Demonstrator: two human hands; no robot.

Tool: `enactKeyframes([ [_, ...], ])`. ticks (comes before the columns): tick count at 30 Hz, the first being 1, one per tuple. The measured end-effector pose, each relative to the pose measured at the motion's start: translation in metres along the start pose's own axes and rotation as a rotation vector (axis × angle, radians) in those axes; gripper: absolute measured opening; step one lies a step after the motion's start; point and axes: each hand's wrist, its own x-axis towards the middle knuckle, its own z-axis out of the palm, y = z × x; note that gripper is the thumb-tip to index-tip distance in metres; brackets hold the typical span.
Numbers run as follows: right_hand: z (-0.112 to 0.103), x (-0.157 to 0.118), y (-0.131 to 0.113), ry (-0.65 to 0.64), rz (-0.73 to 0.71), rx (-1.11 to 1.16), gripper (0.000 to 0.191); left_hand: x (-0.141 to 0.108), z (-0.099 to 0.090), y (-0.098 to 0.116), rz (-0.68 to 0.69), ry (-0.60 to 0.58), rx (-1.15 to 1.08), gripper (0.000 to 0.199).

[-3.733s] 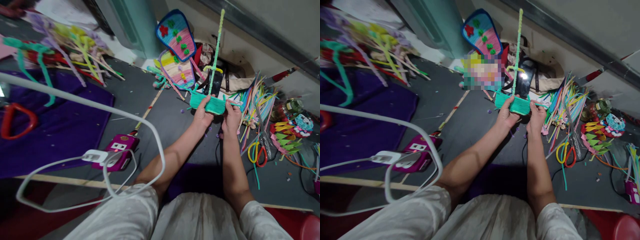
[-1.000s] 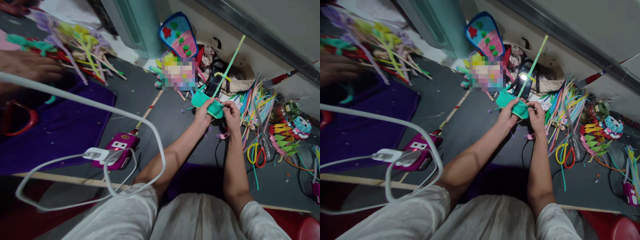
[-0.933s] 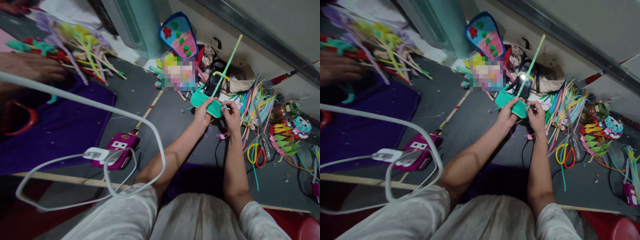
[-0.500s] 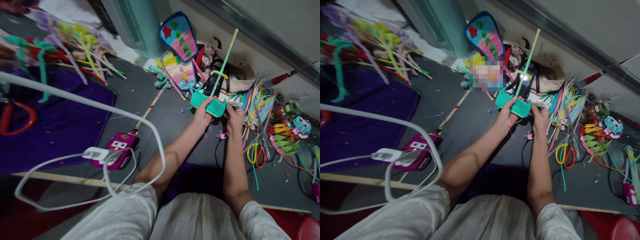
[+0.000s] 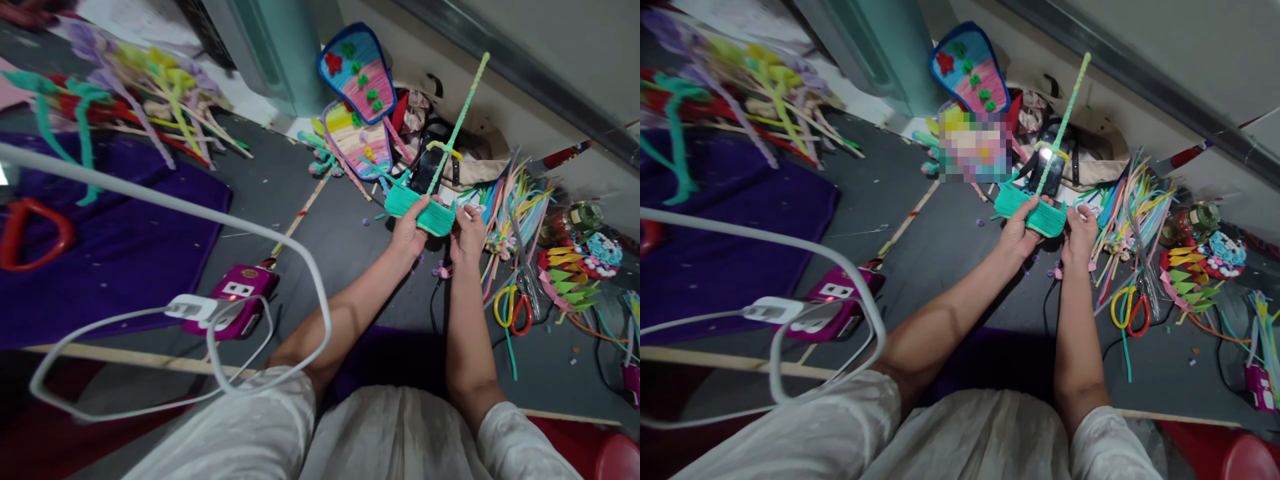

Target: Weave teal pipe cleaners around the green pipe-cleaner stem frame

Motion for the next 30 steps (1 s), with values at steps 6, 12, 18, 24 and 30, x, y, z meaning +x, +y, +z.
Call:
enactKeyframes([
  [6,-0.002,-0.009,-0.01,0.006,-0.393,-0.444,0.032,-0.001,0.0,-0.001,0.071,-0.011,0.039,0.025],
  [12,-0.002,-0.012,-0.016,-0.026,-0.396,-0.643,0.031,-0.004,0.001,-0.001,0.138,-0.06,0.116,0.027],
  [18,-0.006,-0.005,-0.015,-0.069,-0.292,-0.517,0.028,-0.004,0.0,-0.004,0.153,-0.077,0.144,0.032],
  [24,-0.006,-0.002,-0.014,-0.192,-0.059,-0.248,0.03,0.003,-0.003,-0.002,0.101,-0.068,0.136,0.028],
  [30,-0.01,-0.001,-0.013,-0.252,-0.026,-0.164,0.044,0.008,-0.005,0.0,0.032,-0.048,0.12,0.024],
])
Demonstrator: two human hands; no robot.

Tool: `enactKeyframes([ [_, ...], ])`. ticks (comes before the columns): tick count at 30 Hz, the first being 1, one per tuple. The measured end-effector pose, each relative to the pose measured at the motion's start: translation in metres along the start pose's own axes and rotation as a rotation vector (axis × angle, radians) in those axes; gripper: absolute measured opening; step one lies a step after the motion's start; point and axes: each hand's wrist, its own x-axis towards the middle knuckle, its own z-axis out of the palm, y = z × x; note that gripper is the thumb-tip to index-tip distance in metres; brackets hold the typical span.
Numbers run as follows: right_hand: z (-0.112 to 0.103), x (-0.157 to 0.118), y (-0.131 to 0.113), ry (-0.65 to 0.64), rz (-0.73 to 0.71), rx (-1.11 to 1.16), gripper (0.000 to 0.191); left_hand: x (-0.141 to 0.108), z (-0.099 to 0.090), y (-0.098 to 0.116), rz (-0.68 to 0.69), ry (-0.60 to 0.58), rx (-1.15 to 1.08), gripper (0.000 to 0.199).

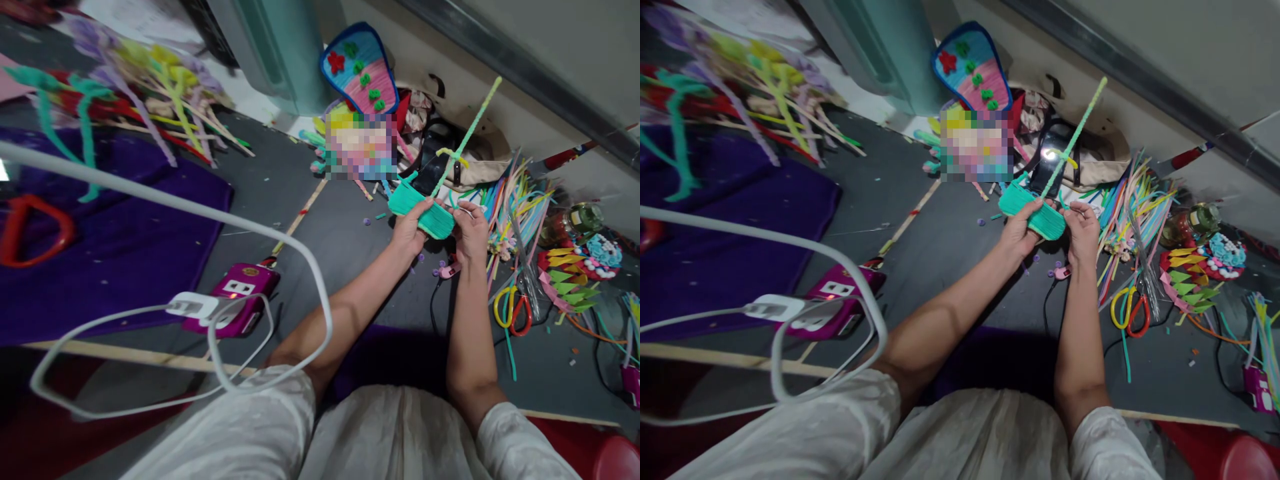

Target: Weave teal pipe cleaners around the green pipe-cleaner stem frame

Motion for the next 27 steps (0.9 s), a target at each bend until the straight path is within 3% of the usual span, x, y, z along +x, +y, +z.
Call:
enactKeyframes([
  [5,-0.006,-0.004,-0.002,-0.061,-0.183,-0.175,0.049,0.0,0.0,-0.001,-0.02,0.03,0.018,0.023],
  [9,-0.008,-0.003,-0.002,-0.129,-0.418,-0.423,0.036,0.0,0.0,-0.003,0.053,0.026,0.04,0.024],
  [13,-0.009,0.001,0.003,-0.175,-0.523,-0.61,0.028,0.0,0.001,-0.005,0.112,0.014,0.049,0.027],
  [18,-0.01,0.002,0.004,-0.126,-0.46,-0.584,0.019,0.0,0.001,-0.004,0.152,0.027,0.046,0.028],
  [27,0.001,-0.005,-0.006,0.023,-0.282,-0.216,0.023,-0.003,0.002,0.003,0.105,0.019,0.036,0.03],
])
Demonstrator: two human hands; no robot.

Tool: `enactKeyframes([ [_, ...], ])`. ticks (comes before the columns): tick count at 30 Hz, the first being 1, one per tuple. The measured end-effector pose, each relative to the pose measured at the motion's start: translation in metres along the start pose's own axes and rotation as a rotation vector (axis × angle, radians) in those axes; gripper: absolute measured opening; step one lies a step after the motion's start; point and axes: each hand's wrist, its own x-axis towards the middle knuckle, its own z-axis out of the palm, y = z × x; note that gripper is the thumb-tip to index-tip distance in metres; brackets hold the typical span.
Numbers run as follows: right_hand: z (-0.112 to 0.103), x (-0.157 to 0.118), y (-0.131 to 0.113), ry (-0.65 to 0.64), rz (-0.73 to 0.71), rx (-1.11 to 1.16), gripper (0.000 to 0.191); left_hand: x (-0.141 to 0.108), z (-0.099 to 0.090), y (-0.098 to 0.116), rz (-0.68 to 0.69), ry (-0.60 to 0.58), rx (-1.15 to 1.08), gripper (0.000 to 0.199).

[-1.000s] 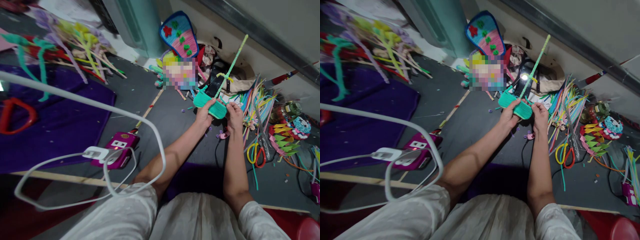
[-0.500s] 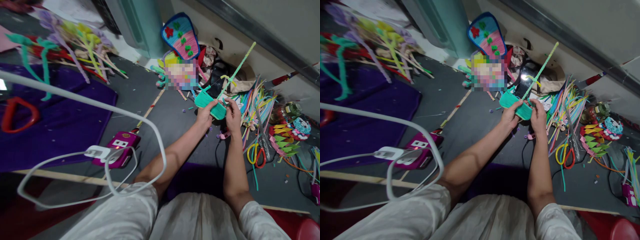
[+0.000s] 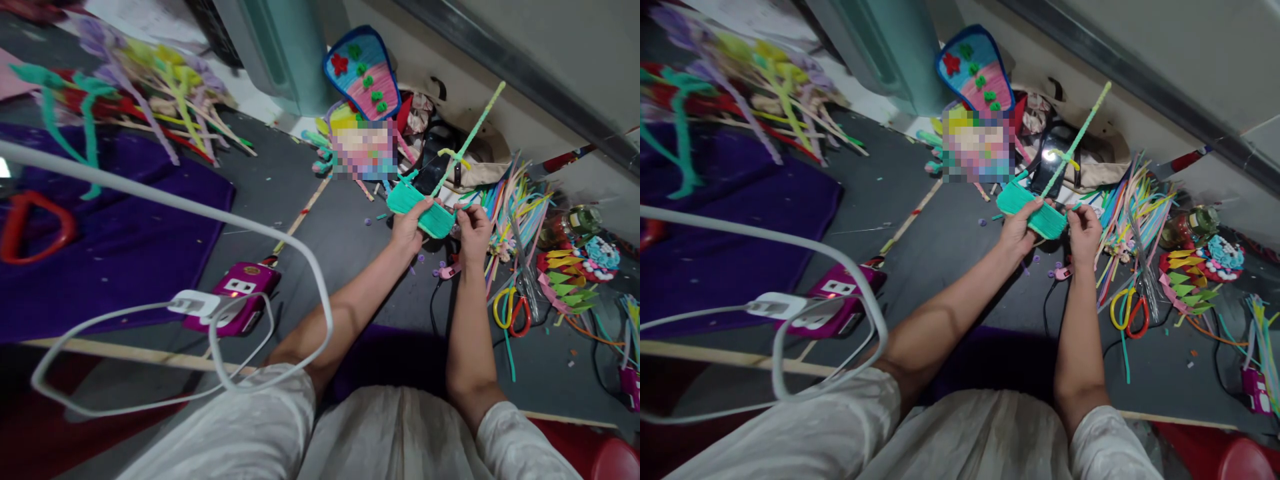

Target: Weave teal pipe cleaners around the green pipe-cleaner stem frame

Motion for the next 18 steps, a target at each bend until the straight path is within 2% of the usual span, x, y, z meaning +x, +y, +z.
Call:
enactKeyframes([
  [8,0.015,0.001,0.002,0.2,0.198,0.268,0.029,-0.003,0.001,-0.001,-0.018,-0.027,-0.022,0.029],
  [13,0.014,0.003,0.006,0.197,0.29,0.33,0.035,-0.004,0.0,-0.004,-0.017,-0.056,-0.016,0.03],
  [16,0.013,0.002,0.008,0.219,0.272,0.269,0.04,-0.005,0.0,-0.005,-0.012,-0.061,-0.012,0.031],
  [18,0.013,0.001,0.007,0.242,0.196,0.171,0.037,-0.006,0.001,-0.005,0.007,-0.069,-0.005,0.032],
])
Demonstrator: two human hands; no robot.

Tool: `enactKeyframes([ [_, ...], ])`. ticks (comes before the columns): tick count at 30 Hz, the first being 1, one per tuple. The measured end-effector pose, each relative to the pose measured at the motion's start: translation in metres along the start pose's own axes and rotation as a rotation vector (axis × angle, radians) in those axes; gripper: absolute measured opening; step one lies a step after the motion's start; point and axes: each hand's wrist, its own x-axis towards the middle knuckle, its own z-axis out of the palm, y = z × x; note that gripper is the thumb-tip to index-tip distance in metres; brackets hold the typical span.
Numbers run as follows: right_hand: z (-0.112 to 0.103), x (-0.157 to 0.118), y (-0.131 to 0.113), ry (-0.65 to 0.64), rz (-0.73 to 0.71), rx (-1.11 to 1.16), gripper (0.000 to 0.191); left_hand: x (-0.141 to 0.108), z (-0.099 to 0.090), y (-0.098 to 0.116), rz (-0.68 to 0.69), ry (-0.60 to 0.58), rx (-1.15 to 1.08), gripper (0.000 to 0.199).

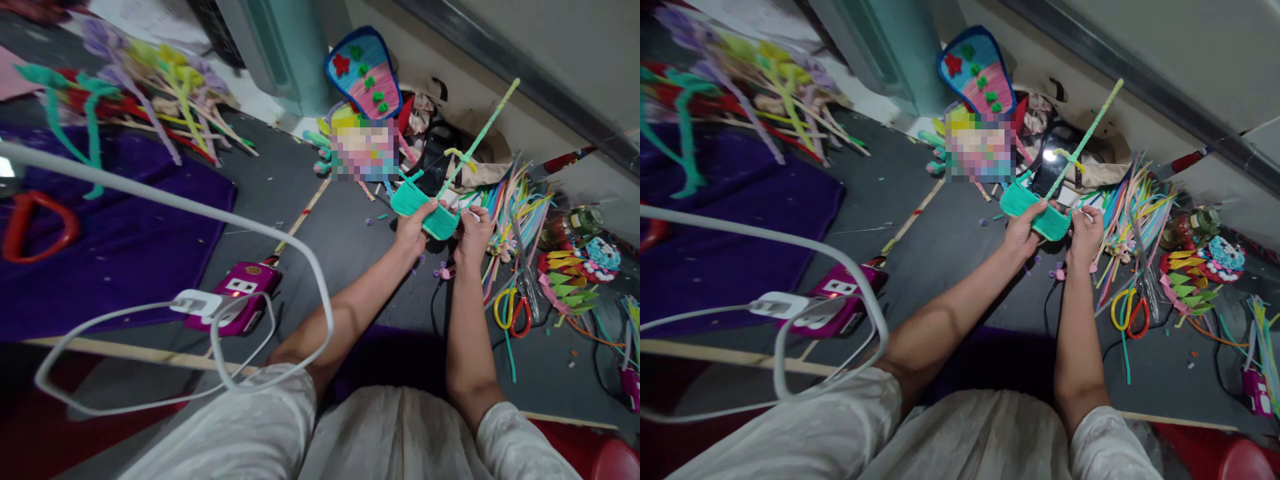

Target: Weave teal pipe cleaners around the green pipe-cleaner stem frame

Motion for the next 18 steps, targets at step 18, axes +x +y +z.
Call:
enactKeyframes([
  [18,-0.007,-0.01,-0.011,-0.015,-0.397,-0.597,0.017,-0.006,0.005,0.001,0.067,0.026,0.026,0.032],
])
